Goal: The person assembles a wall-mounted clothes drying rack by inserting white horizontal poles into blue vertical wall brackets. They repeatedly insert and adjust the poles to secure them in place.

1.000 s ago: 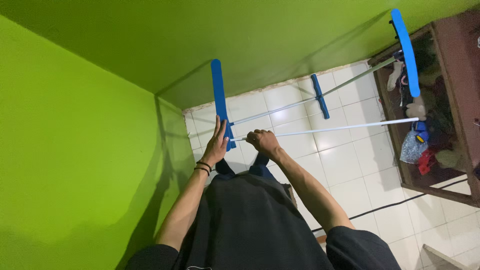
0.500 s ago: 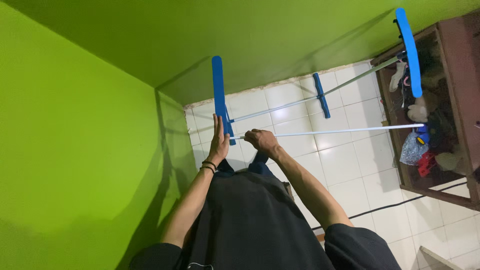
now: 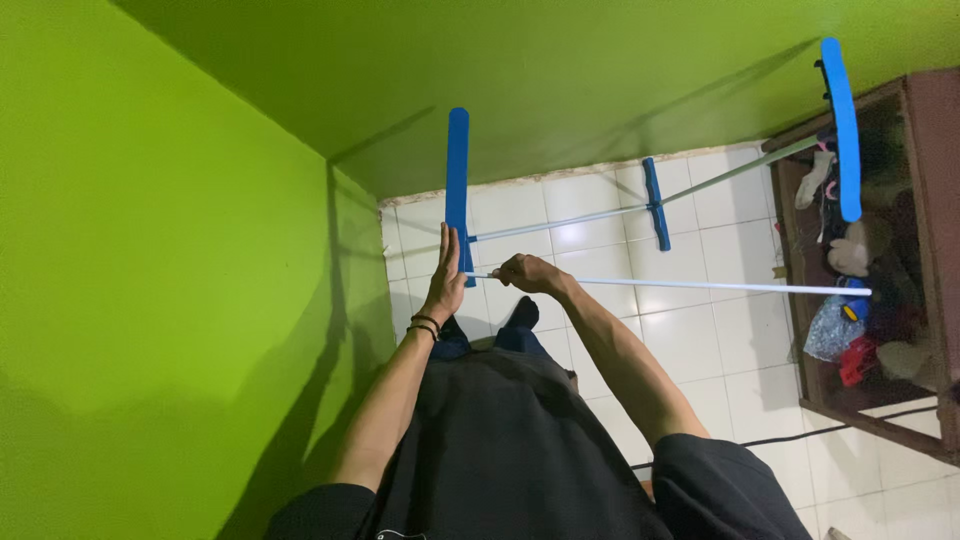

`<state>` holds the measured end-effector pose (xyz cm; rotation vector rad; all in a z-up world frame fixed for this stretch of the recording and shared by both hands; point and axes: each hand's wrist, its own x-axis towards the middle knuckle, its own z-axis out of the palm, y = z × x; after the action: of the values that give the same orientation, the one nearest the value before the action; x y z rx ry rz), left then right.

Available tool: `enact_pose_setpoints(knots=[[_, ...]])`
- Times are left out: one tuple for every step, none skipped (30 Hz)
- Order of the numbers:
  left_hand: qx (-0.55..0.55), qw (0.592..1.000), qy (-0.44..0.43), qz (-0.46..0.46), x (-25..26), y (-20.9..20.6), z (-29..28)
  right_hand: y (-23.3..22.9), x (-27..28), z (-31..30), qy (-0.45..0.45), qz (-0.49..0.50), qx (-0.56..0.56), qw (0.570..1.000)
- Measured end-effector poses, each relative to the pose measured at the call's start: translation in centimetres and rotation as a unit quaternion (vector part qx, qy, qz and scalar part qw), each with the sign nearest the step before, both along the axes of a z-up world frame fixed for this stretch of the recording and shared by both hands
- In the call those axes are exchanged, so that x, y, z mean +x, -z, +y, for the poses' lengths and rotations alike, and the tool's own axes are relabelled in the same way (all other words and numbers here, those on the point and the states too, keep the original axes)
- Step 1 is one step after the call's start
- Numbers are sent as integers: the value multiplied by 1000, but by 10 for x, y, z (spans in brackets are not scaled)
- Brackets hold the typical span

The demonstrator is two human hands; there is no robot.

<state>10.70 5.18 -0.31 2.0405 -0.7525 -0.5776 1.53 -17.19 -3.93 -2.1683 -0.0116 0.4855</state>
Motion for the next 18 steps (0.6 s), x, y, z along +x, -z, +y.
enact_pose_setpoints(knots=[[27, 999, -5, 17, 0, -4, 0, -1, 0, 0, -9, 3, 23, 1000], [54, 998, -9, 35, -1, -8, -1, -5, -1, 2, 6, 19, 10, 1000], [81, 995, -13, 51, 0, -12, -2, -11, -2, 4, 22, 34, -3, 999], [69, 996, -9, 47, 1, -15, -2, -20, -4, 6, 37, 49, -16, 998], [57, 997, -5, 43, 2, -15, 1, -27, -6, 9, 40, 74, -21, 996], [45, 998, -1, 39, 3, -13, 4, -35, -8, 12, 44, 98, -25, 994], [32, 999, -5, 39, 4, -12, 4, -43, -8, 14, 48, 122, -29, 991], [20, 999, -8, 39, 5, -9, 5, -50, -8, 14, 51, 79, -34, 995], [8, 999, -10, 40, 4, -3, 7, -54, -9, 17, 55, 37, -38, 997], [3, 1000, -19, 23, 2, 3, 9, -56, -10, 19, 59, -4, -42, 997], [-2, 1000, -26, 4, 1, 8, 7, -58, -10, 19, 60, -8, -40, 997], [-7, 999, -33, -15, 1, 12, 5, -59, -10, 19, 61, -12, -37, 997], [1, 999, -38, -10, 0, 17, 5, -59, -9, 19, 62, -14, -35, 997], [9, 999, -43, -4, 0, 21, 4, -57, -9, 20, 61, -10, -34, 998], [16, 999, -49, 0, -1, 23, 4, -56, -9, 19, 59, -6, -34, 998], [12, 997, -71, 5, -2, 24, 3, -56, -8, 19, 57, -3, -33, 998], [8, 996, -92, 11, -2, 25, 3, -54, -7, 21, 55, 9, -47, 997], [5, 993, -113, 17, -3, 25, 4, -53, -6, 21, 53, 22, -60, 997]])
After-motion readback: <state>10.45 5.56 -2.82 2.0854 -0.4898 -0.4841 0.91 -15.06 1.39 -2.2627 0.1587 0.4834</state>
